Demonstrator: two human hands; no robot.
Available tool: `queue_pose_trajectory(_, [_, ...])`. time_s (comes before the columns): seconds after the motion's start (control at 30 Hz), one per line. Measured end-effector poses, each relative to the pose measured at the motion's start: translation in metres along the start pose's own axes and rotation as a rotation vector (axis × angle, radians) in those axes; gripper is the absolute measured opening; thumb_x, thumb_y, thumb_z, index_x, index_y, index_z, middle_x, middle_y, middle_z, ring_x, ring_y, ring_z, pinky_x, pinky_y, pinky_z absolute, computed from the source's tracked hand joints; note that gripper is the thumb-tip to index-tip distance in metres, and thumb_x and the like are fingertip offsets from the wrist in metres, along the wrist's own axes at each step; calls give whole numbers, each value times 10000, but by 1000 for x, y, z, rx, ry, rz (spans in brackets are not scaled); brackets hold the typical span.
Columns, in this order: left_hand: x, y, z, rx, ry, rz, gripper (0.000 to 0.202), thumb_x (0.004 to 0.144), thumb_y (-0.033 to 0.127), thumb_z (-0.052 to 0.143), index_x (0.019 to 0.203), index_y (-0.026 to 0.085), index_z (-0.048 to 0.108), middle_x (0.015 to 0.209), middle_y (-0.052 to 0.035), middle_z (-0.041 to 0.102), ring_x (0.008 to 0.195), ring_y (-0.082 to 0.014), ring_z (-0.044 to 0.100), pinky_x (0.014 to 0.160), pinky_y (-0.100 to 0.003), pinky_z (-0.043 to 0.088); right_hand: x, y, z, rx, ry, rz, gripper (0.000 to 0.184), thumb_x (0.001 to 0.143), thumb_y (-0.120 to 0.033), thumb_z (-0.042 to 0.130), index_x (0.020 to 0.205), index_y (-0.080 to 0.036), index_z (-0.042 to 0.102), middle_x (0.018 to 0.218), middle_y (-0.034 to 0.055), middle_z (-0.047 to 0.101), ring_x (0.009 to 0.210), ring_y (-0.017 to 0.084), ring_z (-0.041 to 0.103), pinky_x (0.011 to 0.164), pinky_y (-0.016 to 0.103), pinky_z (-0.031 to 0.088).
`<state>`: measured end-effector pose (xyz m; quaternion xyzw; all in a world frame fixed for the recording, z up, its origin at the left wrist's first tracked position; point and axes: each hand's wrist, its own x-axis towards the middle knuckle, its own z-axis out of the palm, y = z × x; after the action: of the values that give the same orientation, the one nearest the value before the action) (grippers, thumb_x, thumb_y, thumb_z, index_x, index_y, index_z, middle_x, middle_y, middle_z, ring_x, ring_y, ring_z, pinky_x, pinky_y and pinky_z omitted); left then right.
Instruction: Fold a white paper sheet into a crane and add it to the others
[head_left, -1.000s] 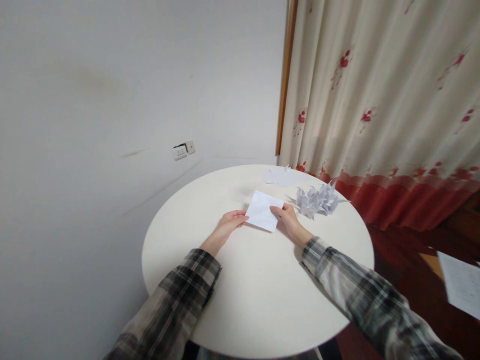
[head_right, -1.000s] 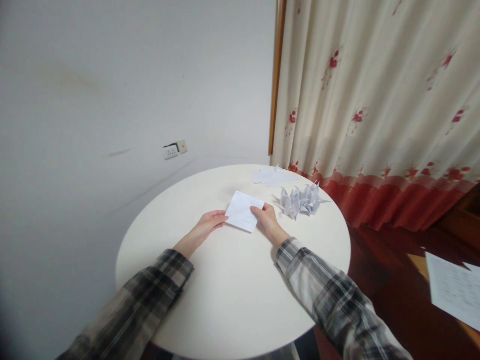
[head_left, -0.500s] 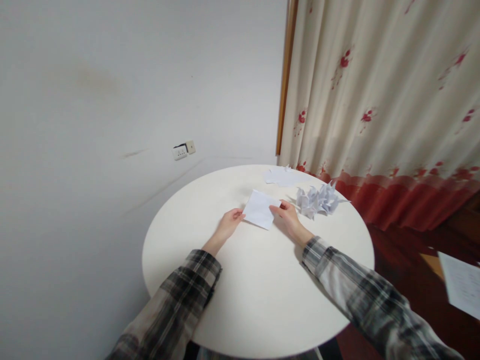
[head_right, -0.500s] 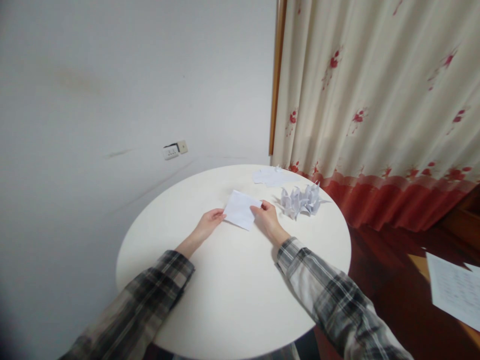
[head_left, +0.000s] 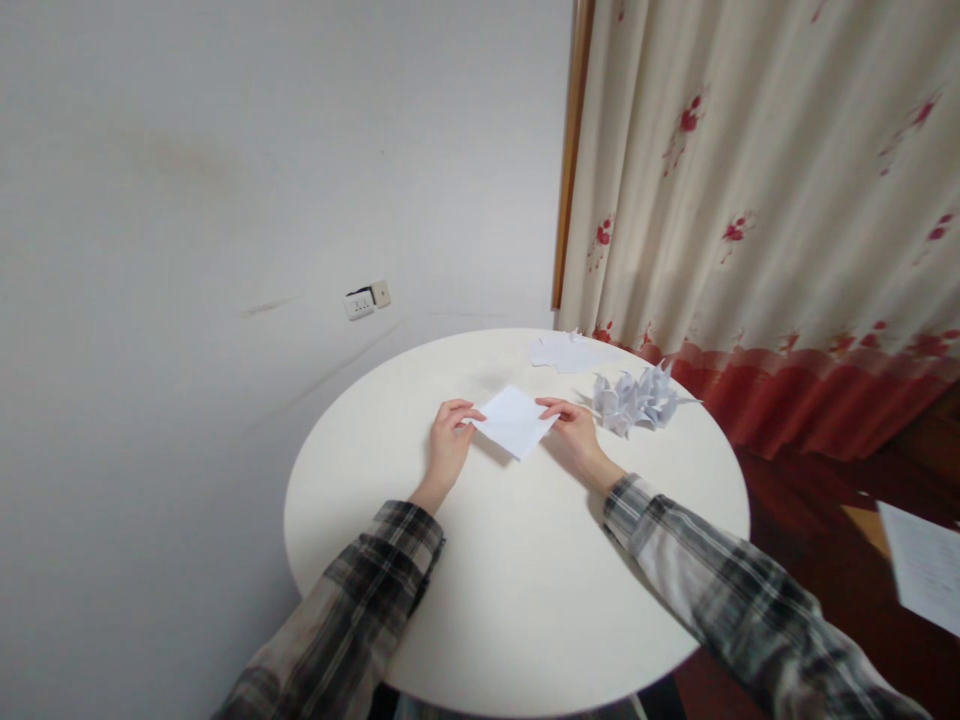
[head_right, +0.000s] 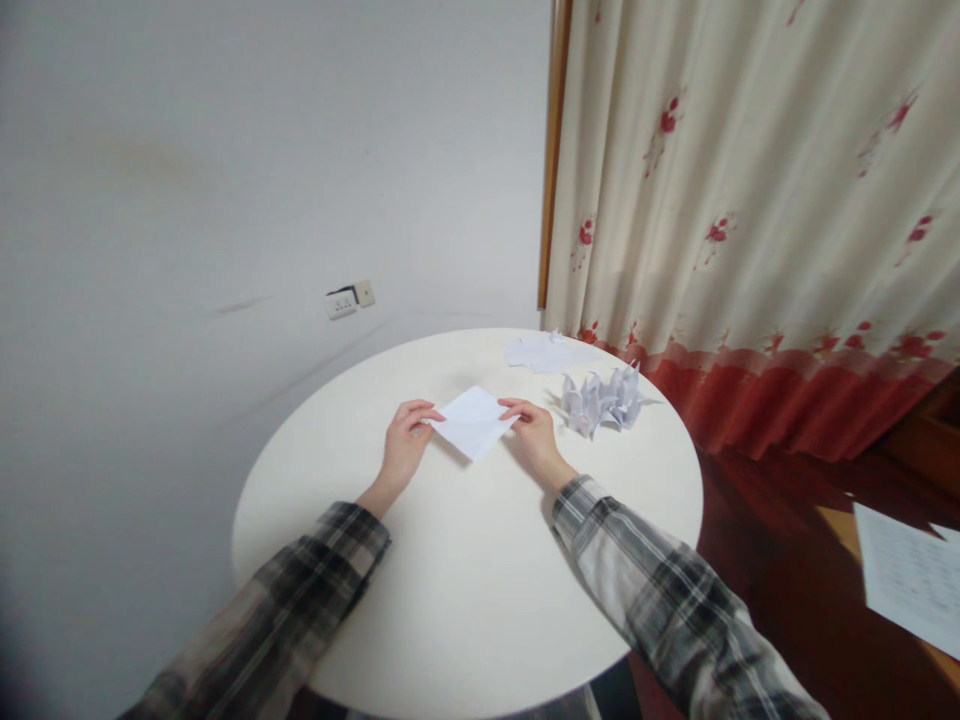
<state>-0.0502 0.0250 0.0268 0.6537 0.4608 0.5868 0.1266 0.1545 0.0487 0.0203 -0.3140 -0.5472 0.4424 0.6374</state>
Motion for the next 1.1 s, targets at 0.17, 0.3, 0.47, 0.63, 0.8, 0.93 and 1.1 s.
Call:
queue_pose_trajectory(0.17, [0, 0, -2, 7, 56, -29, 205, 671, 93, 469, 712, 188, 646, 915, -39, 561, 889, -164, 527, 703, -271, 431, -2, -3, 2, -5, -15, 40, 84, 561, -130, 568, 544, -180, 633, 918, 59, 656, 877, 190, 579, 796, 322, 421])
queue_pose_trajectory(0.3, [1, 1, 0, -47, 31, -95, 122, 691, 198, 546, 751, 189, 652, 919, -44, 611, 902, -180, 544, 714, -273, 432, -3, -6, 2, -22, 12, 55, 61, 592, -187, 604, 629, -193, 652, 889, 44, 655, 861, 183, 564, 783, 312, 411])
queue_pose_trajectory(0.47, [1, 1, 5, -198, 5, -329, 207, 667, 351, 607, 749, 163, 632, 783, -39, 651, 766, -173, 577, 712, -269, 434, -2, -4, -1, -71, 74, 69, 142, 634, -310, 619, 717, -199, 652, 716, 9, 622, 688, 143, 527, 670, 266, 394])
queue_pose_trajectory(0.63, [-1, 1, 10, -338, -122, -403, 290, 631, 368, 641, 811, 143, 606, 782, -36, 651, 711, -157, 583, 667, -257, 447, -1, 2, -2, -105, 85, 98, 152, 622, -308, 623, 701, -180, 635, 626, -9, 583, 586, 116, 478, 558, 233, 349])
queue_pose_trajectory(0.8, [-4, 6, 7, -139, -146, -251, 176, 640, 263, 627, 780, 157, 627, 772, -35, 655, 712, -172, 580, 677, -285, 464, -1, 1, 3, -60, 31, 95, 123, 571, -237, 640, 683, -188, 622, 704, 4, 621, 653, 136, 535, 636, 257, 398])
queue_pose_trajectory(0.93, [-9, 14, 1, 77, -183, 192, 193, 685, 101, 501, 753, 203, 651, 855, -34, 663, 875, -196, 563, 840, -368, 431, -2, -3, 5, -39, 60, 23, 47, 573, -210, 613, 616, -191, 620, 947, 52, 635, 873, 188, 554, 760, 295, 414])
queue_pose_trajectory(1.1, [-18, 23, 0, 225, -375, 514, 274, 759, 73, 426, 847, 205, 649, 900, -64, 657, 894, -191, 560, 832, -376, 425, 0, 1, 2, 76, 97, 110, 81, 549, -217, 621, 627, -204, 602, 777, 17, 646, 714, 173, 568, 649, 282, 423])
